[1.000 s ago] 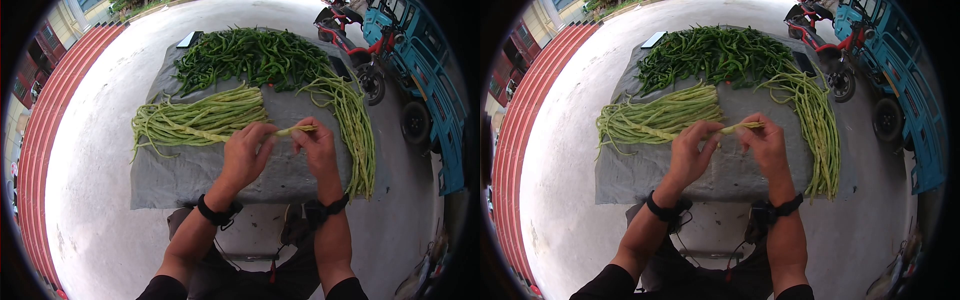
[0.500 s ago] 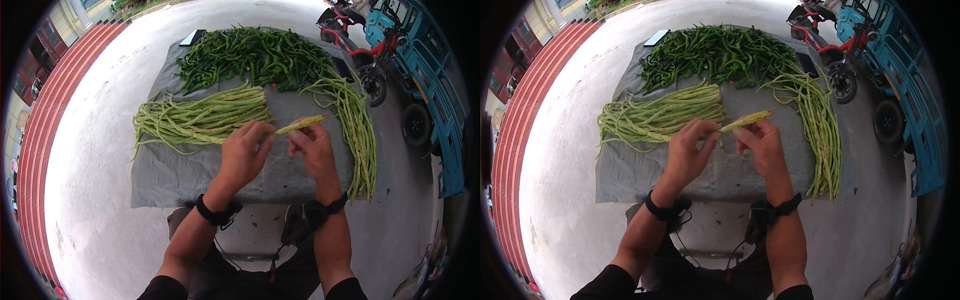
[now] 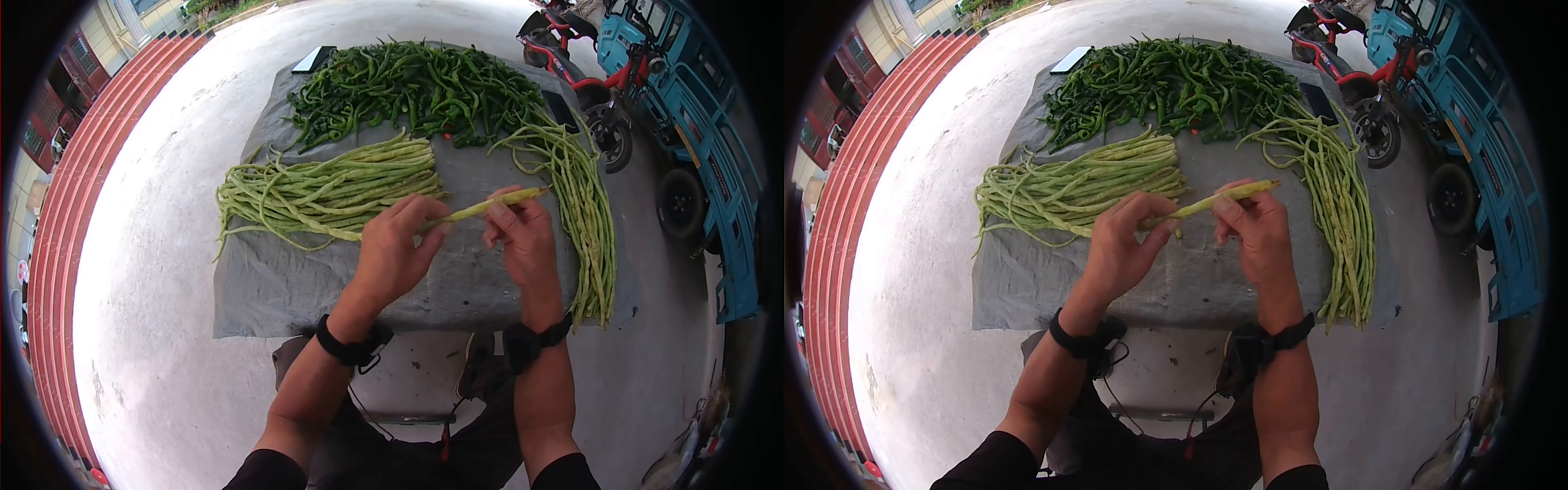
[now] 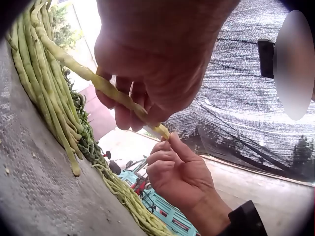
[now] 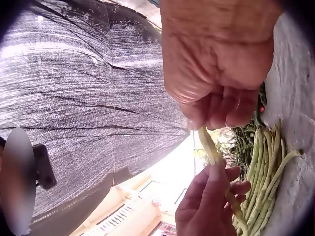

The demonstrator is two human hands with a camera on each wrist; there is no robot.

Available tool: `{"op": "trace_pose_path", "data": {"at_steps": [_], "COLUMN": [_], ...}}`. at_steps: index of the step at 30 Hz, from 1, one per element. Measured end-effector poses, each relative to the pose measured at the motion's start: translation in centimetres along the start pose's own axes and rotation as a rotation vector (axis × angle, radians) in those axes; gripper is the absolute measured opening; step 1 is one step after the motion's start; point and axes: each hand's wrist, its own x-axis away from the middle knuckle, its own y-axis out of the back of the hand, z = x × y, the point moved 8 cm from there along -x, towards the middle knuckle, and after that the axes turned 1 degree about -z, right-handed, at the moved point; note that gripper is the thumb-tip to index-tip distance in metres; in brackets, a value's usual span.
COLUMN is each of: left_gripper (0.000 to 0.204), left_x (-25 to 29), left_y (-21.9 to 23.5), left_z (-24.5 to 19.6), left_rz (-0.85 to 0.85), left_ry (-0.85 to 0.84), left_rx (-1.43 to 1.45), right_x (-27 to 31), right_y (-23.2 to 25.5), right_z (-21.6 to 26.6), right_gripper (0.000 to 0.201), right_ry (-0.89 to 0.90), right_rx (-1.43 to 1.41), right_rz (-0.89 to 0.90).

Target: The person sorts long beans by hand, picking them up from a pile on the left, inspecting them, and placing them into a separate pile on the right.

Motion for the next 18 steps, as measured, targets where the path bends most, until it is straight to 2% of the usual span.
{"op": "trace_pose_path", "data": {"at_steps": [10, 18], "left_gripper": [0.014, 0.013], "left_x": [0.3, 0.4], "left_y": [-0.5, -0.9], "left_z": [0.8, 0.8], "left_rz": [0.007, 0.022], "left_ry": [0.120, 0.122], "left_rx": [0.104, 0.133], "right_x": [0.1, 0.3], "right_y": [-1.0, -2.0], "right_z": [-0.2, -1.0], "right_gripper": [0.020, 0.017], "right_ry": [-0.076, -0.109], "right_rx": [0.031, 0.086], "right_rz": [0.041, 0.049]}}
